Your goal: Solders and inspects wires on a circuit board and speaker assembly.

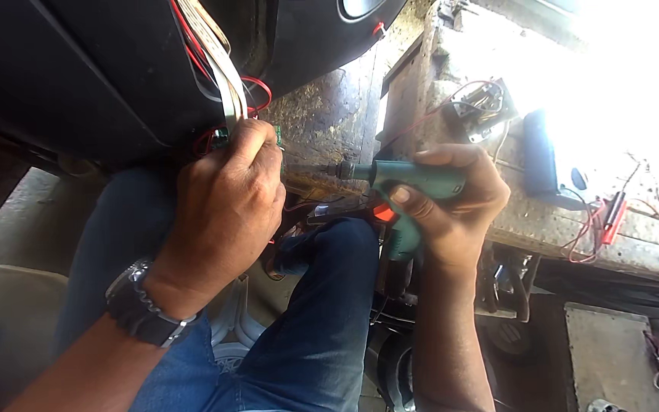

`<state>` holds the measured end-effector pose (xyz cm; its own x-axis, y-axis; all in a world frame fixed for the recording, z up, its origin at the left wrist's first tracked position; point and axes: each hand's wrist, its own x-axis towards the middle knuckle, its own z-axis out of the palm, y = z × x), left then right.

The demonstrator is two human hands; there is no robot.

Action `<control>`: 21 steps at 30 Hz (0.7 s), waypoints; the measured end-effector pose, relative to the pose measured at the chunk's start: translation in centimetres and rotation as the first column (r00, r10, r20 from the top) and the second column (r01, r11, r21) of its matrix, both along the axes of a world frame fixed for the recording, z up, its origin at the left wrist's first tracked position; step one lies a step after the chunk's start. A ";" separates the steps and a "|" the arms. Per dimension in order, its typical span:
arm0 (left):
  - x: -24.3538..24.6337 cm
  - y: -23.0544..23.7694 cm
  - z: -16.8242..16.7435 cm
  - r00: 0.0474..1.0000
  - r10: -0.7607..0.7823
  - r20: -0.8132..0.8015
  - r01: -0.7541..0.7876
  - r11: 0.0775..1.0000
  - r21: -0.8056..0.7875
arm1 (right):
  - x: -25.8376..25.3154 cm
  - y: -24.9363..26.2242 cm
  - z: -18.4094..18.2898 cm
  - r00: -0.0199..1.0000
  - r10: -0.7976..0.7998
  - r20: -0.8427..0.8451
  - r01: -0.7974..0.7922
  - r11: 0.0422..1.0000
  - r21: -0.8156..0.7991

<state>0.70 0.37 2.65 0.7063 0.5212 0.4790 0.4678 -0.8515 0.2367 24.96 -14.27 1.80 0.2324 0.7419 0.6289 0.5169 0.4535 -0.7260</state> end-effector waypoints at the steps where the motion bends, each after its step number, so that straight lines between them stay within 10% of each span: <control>1: 0.0 0.0 0.0 1.000 0.001 0.000 -0.001 1.000 0.000 | 0.0 0.0 0.0 1.000 0.004 0.002 -0.004 1.000 -0.001; 21: 0.1 0.0 0.0 1.000 -0.002 0.017 0.002 1.000 -0.003 | 0.1 0.0 0.1 0.999 0.025 0.029 -0.025 1.000 0.013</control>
